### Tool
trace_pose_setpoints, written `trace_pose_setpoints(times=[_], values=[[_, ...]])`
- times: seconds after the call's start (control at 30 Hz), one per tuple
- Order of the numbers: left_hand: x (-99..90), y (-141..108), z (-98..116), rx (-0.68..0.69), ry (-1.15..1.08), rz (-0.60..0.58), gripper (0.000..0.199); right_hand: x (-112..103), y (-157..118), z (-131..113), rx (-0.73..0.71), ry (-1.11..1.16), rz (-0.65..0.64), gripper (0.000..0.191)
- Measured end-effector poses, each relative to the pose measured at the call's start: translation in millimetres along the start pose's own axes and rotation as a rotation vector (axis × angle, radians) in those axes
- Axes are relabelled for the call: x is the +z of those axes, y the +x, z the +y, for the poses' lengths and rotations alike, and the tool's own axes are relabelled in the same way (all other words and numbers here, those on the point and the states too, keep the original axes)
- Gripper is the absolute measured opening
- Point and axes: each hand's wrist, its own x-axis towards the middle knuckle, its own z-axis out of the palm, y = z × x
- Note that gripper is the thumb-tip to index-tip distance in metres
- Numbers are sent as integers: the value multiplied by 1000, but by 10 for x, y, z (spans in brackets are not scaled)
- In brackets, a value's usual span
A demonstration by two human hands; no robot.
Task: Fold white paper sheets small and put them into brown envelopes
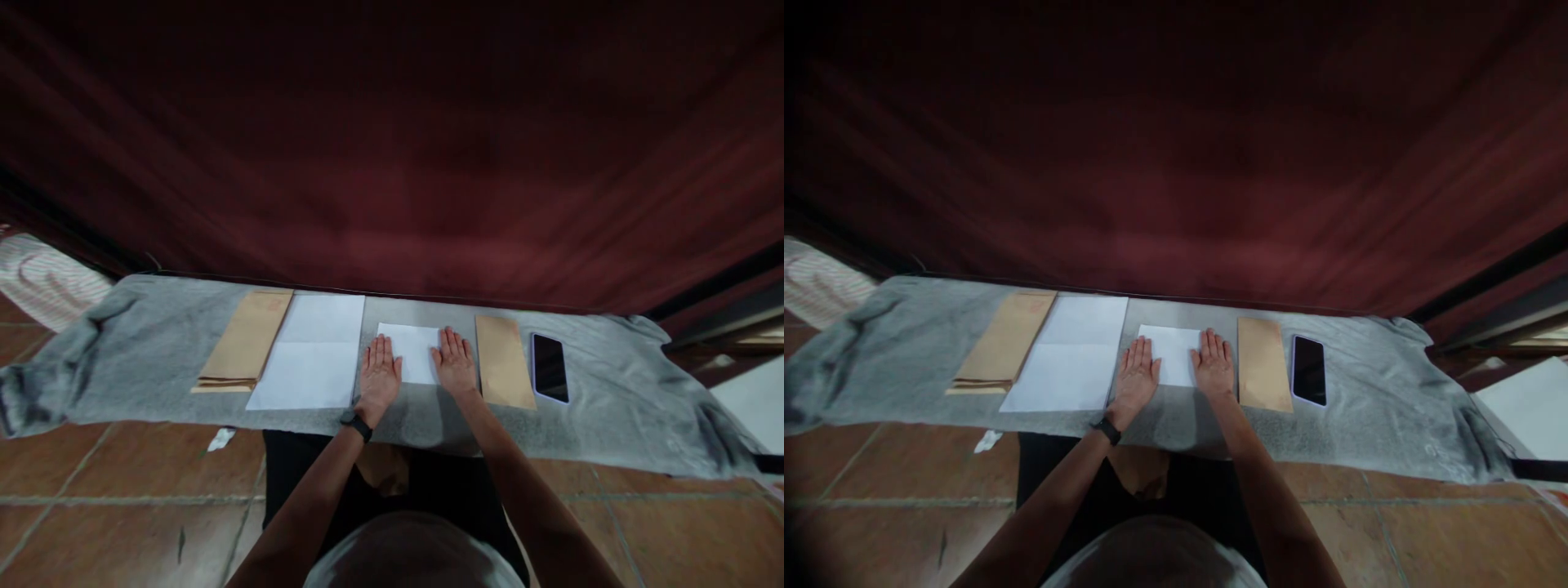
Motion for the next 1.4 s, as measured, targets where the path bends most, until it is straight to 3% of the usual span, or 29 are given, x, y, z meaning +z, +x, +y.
trace_pose_setpoints(times=[0.07,0.23,0.33,0.47,0.57,0.67,1.03,1.4], values=[[-38,-103,10,19,1,5,60,-1,0,-3,-3,-8,-1,58],[-130,-338,68,260,-33,-67,55,-12,16,10,-8,-11,-7,58],[-151,-387,82,268,-37,-95,54,-41,20,-29,17,-6,-4,57],[-135,-381,77,272,-31,-105,55,-85,-89,-308,13,53,-10,58],[-120,-382,73,277,-19,-127,53,-112,-266,-592,-115,111,-110,56],[-125,-397,78,280,-19,-149,54,-148,-437,-712,-131,106,-159,58],[-149,-425,134,264,-7,-159,56,-209,-691,-198,-142,15,-40,61],[-205,-407,157,294,62,-203,58,-194,-760,-165,-78,36,20,61]])
